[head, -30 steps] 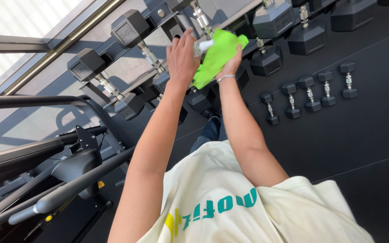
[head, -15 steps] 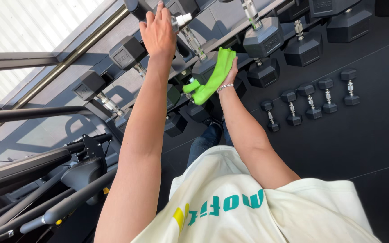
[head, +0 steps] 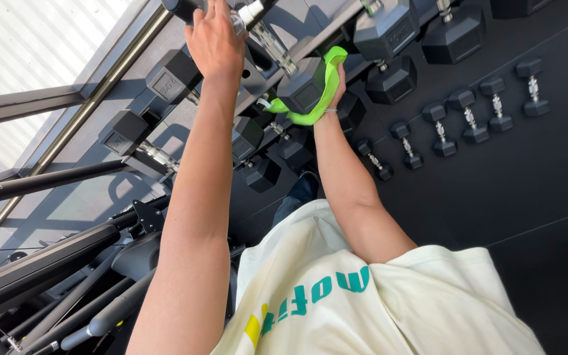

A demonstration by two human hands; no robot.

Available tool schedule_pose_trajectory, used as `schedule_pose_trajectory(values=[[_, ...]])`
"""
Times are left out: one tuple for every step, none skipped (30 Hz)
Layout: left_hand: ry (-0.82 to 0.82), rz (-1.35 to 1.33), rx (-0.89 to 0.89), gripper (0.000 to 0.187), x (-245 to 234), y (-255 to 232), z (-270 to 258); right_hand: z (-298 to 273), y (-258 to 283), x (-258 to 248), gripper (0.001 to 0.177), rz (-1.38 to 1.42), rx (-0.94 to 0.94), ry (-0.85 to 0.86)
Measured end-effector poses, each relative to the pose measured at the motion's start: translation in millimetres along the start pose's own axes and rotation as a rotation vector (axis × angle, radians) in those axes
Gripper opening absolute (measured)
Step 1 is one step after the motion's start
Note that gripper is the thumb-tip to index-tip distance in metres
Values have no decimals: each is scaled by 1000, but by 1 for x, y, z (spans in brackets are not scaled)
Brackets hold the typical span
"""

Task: The person sprays a liquid onto a cloth and wipes the handles and weights of several dumbbells on a rack.

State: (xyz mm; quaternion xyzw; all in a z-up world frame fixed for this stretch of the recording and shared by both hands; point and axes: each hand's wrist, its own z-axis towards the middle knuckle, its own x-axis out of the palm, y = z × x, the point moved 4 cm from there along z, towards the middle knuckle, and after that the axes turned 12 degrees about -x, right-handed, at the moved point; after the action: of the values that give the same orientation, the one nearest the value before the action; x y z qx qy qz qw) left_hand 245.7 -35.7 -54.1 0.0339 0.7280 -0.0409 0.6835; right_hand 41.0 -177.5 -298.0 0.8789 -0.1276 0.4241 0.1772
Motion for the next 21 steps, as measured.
schedule_pose_trajectory(values=[[1, 1, 7, 54, 3, 2, -2, -9, -4, 4, 49, 54, -9, 0], [-3, 17, 8, 50, 5, 2, -2, -22, -8, 2, 50, 18, -34, -114], [-8, 33, 9, 47, 6, 2, -2, -44, -12, -2, 51, -19, -58, -229], [-24, 46, 12, 44, 4, 0, 2, -50, -14, -3, 52, -51, -86, -331], [-38, 10, 15, 47, -1, 0, 3, -48, -15, -2, 52, -29, -101, -302], [-50, -26, 22, 49, -3, -1, 2, -46, -16, -7, 52, -8, -117, -275], [-61, -62, 29, 52, -4, -2, 3, -41, -18, -16, 52, 13, -134, -248], [-49, -52, 25, 48, -2, 0, 4, -34, -22, -23, 50, 39, -191, -146], [-37, -43, 20, 44, 1, 1, 8, -18, -25, -29, 48, 65, -248, -44], [-21, -38, 20, 40, 6, 4, 6, -15, -26, -33, 46, 89, -313, 55], [-37, -22, 30, 39, 8, 8, -1, -21, -33, -41, 47, 94, -279, 89], [-64, -14, 44, 39, 8, 6, 0, -17, -38, -39, 49, 99, -251, 134], [-90, -6, 57, 38, 7, 3, 2, -13, -42, -34, 50, 104, -223, 179], [-66, 3, 41, 37, 7, 3, -1, -20, -42, -41, 49, 72, -259, 12], [-41, 12, 26, 36, 5, 4, -6, -32, -44, -46, 49, 42, -296, -155], [-38, 15, 3, 36, 0, 1, 1, -27, -41, -41, 48, 14, -331, -298], [-84, -8, 17, 36, -6, -6, 8, -18, -35, -29, 49, -4, -318, -240], [-112, -18, 24, 38, -8, -5, 3, -28, -33, -29, 49, -28, -293, -201], [-139, -27, 32, 39, -8, -4, -1, -36, -33, -26, 50, -51, -268, -163], [-122, -24, 21, 35, -5, -2, -1, -33, -33, -23, 50, -47, -271, -168], [-104, -20, 11, 31, 1, -1, 1, -24, -32, -21, 51, -43, -274, -173]])
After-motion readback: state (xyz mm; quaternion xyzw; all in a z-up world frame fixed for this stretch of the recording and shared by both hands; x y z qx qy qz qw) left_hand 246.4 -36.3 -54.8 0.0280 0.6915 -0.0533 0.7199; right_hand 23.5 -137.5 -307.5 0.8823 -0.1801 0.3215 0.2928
